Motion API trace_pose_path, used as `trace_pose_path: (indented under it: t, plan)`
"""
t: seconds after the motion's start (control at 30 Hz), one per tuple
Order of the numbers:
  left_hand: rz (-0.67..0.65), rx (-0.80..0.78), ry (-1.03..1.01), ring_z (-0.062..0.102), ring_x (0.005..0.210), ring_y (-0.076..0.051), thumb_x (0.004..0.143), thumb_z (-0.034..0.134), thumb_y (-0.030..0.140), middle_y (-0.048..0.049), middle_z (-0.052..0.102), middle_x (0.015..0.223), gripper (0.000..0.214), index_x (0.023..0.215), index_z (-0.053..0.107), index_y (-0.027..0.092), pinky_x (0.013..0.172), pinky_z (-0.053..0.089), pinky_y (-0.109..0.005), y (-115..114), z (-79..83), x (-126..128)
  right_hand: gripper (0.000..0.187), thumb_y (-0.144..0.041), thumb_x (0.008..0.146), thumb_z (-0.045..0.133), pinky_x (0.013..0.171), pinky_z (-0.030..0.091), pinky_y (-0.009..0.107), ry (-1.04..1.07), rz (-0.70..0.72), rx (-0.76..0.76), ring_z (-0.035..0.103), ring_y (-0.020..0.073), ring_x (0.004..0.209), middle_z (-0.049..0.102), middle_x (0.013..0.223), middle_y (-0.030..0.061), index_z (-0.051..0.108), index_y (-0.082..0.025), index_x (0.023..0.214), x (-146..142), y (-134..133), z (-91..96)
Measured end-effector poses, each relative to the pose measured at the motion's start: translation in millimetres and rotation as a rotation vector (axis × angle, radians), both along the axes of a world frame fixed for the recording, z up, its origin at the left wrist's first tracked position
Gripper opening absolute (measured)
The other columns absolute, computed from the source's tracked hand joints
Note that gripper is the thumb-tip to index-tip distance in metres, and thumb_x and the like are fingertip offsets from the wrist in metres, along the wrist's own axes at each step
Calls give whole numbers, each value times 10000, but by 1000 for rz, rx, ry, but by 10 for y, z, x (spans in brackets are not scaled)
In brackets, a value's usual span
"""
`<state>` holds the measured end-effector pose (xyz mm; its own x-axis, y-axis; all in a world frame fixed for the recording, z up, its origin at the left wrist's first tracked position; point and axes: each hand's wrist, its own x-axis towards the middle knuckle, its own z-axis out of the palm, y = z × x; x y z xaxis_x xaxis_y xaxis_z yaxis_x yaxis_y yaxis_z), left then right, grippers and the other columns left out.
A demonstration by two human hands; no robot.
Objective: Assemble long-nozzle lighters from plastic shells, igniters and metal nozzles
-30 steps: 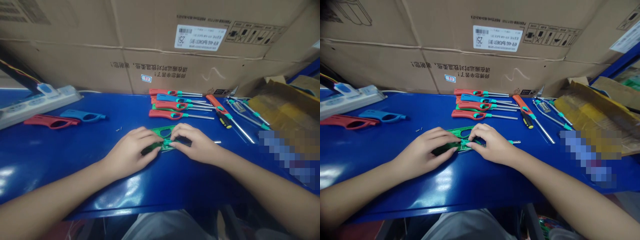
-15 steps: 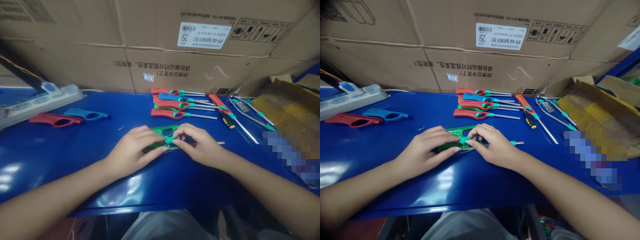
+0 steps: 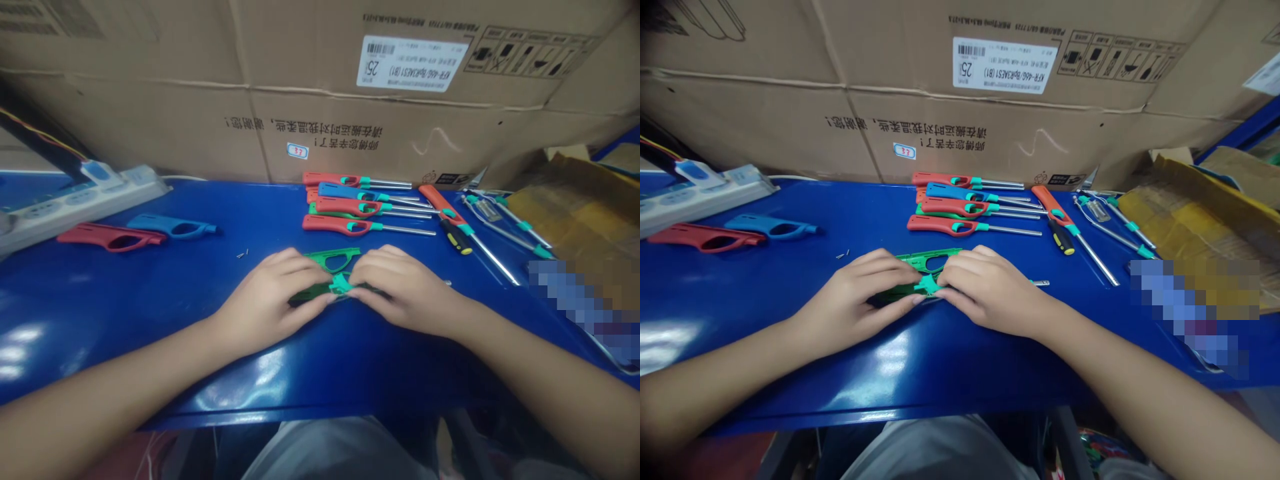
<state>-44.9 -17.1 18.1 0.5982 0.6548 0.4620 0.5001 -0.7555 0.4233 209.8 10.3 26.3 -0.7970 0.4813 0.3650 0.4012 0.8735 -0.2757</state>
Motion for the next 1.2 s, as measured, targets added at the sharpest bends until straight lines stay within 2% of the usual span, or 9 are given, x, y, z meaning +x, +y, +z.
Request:
trace_pose_path:
  t: [0.17,0.3,0.47,0.97,1.2]
  plan:
    - [15,-55,123,662,1060,-233,1002,625,297,-76,741,1164,238,1196,700,182,934,523,-401,24,-25,-32,136,-275,1037,542,731,450,311,-98,-132,-14,640,187,846,696,947,50,626,-195,965,58,25,28]
    - [-11,-85,133,666,1091,-229,1003,624,308,-72,739,1184,253,1219,687,190,971,518,-400,45,-40,-50,192,-264,1054,486,713,444,304,-215,-143,-1,652,191,859,703,982,59,650,-187,991,95,24,56]
    - [-21,-97,141,661,1076,-226,1017,599,272,-80,733,1172,239,1217,690,178,966,519,-393,53,-40,-54,244,-248,1058,454,704,431,311,-349,-142,6,624,189,812,681,931,50,662,-170,957,99,16,83]
    - [-22,-150,98,656,1003,-222,978,664,249,-81,721,1075,222,1169,718,149,924,533,-380,4,-26,-22,225,-224,1055,470,678,385,301,-307,-36,86,575,179,773,644,893,40,651,-160,937,57,-17,44]
    - [1,-203,77,657,977,-222,940,710,230,-71,697,1026,225,1146,728,143,895,541,-364,-22,-15,-3,237,-202,1048,470,648,353,302,-264,21,198,528,170,719,627,836,32,645,-155,895,31,-27,9]
